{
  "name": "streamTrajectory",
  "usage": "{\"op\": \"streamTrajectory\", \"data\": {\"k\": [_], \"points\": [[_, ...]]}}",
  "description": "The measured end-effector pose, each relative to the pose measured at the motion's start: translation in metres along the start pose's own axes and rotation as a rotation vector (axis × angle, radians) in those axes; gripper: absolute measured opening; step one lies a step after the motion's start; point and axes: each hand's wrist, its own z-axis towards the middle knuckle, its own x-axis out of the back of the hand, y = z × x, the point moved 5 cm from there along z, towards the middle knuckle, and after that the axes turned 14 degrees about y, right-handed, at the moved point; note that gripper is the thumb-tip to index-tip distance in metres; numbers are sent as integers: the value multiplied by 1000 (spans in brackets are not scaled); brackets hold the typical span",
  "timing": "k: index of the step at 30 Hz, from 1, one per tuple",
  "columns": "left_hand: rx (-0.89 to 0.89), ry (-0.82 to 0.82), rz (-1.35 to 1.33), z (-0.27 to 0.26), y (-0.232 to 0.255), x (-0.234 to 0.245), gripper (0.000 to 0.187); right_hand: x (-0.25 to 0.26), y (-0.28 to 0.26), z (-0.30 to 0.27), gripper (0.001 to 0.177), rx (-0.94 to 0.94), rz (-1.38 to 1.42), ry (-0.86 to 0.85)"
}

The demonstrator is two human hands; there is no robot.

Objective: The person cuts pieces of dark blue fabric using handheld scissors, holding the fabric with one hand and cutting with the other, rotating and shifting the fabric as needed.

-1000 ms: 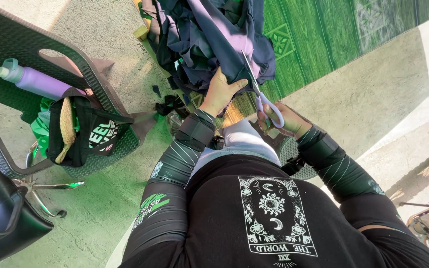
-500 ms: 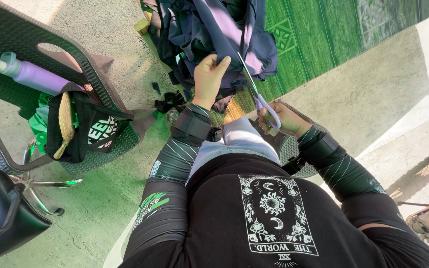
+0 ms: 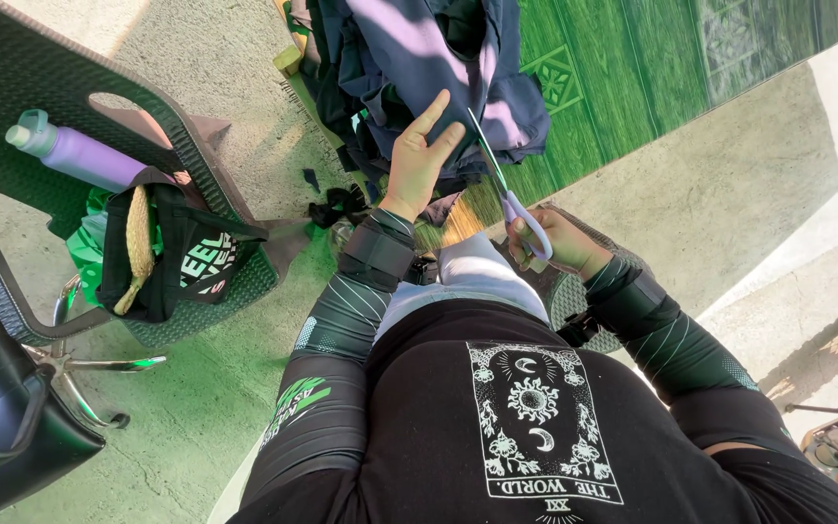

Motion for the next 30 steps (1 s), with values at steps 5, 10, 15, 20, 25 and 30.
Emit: {"op": "streamTrajectory", "data": {"k": [5,10,15,20,25,30], "points": [[-85,2,125,-7,31,-20,81,-1,-2,0,48,37,40,-5],[-241,-28,359,-4,37,-14,86,1,-4,1,48,35,27,-32],[-226,-71,383,-1,38,-12,92,3,1,4,48,15,36,-11],[-231,-126,257,2,47,-17,103,6,6,7,46,13,47,-22],[-323,-129,314,7,47,-12,119,-1,-3,7,49,34,76,-135],[-351,-104,383,-2,51,-11,131,-3,-16,12,55,-60,75,-54]]}}
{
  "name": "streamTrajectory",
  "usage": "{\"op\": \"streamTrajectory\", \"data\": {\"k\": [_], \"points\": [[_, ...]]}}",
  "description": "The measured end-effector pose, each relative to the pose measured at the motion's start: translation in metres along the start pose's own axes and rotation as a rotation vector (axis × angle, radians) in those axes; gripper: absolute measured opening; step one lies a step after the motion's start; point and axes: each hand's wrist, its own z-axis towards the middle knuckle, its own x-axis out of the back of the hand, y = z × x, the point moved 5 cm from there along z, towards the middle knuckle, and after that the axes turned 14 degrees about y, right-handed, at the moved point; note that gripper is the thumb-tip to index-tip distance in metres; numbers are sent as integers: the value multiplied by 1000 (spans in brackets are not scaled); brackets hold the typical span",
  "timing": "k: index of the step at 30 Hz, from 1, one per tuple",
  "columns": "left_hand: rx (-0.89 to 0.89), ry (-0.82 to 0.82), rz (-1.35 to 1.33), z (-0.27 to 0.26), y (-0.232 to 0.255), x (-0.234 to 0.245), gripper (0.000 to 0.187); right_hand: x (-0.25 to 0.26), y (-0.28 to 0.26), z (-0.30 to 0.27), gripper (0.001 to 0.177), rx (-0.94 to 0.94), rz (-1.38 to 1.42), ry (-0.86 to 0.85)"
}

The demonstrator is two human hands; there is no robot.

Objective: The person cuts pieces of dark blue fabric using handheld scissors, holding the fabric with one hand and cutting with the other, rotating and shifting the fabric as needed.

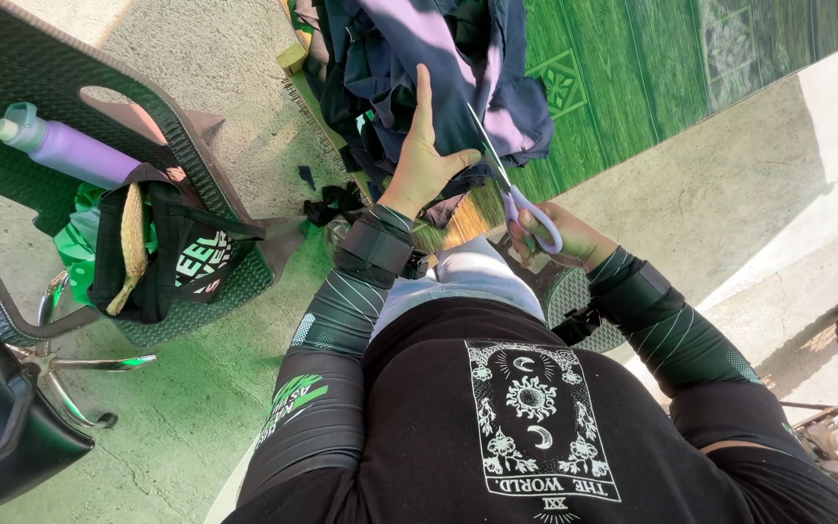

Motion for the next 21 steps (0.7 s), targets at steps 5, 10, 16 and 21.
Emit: {"op": "streamTrajectory", "data": {"k": [5,10,16,21], "points": [[-41,34,39,-4,4,-4,138,-7,-13,11,58,10,34,12],[-73,74,66,-5,3,-2,140,-17,-24,13,55,20,15,36],[-20,92,60,-8,-2,-4,139,-17,-22,13,50,-15,12,80],[53,85,-20,-10,1,-12,138,-6,-12,21,47,43,-5,44]]}}
